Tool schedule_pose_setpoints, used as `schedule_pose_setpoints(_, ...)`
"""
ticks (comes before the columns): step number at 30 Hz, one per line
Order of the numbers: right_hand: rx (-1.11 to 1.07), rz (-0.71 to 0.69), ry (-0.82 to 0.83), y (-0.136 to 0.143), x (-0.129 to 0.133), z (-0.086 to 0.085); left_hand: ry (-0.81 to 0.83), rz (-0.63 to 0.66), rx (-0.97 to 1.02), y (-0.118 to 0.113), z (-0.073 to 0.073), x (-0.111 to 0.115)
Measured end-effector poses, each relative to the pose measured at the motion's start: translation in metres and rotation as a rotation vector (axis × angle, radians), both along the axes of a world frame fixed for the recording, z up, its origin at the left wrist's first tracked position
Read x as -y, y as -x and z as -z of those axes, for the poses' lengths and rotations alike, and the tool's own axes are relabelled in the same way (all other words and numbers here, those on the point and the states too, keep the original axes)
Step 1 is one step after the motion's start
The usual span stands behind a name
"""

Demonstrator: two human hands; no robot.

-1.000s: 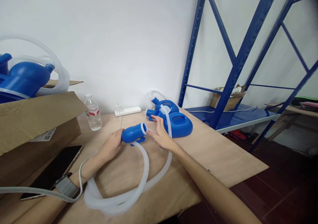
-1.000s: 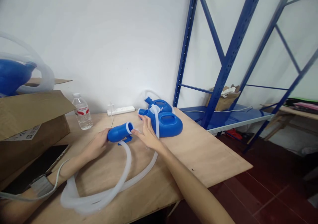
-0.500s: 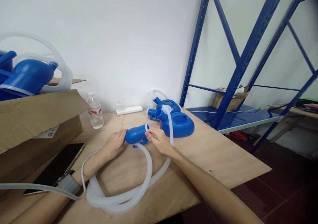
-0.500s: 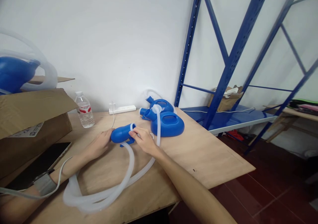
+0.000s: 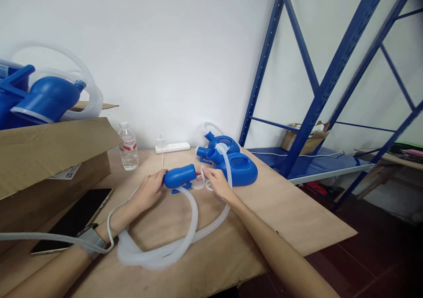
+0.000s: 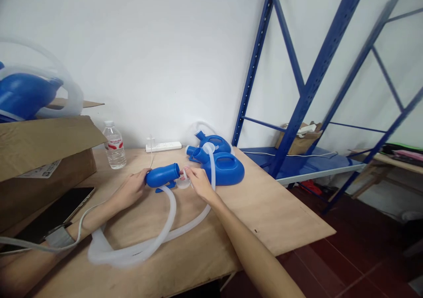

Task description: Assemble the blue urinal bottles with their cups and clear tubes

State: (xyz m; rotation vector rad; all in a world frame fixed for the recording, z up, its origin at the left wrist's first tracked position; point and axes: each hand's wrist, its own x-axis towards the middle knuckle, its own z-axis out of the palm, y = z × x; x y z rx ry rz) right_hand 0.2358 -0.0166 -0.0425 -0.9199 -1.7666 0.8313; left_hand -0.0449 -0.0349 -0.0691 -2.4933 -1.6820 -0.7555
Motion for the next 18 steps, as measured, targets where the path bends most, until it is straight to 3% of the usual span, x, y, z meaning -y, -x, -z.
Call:
schedule_pose_setpoints(5, 0.082, 0.133, -0.071, 0.001, 0.002, 0.001, -0.046, -0.008, 0.156, 0.003, 0.003, -0.004)
schedule_pose_setpoints(9, 0.217, 0.093, -0.162, 0.001, 0.004, 0.004, -0.075, -0.012, 0.212, 0.003, 0.006, -0.005)
schedule_pose_setpoints(13, 0.375, 0.076, -0.292, 0.006, 0.003, 0.012, -0.080, -0.013, 0.203, 0.003, 0.004, -0.002)
schedule_pose_setpoints(18, 0.553, 0.219, -0.278, 0.013, -0.001, 0.013, -0.042, -0.075, 0.128, 0.001, -0.005, 0.006)
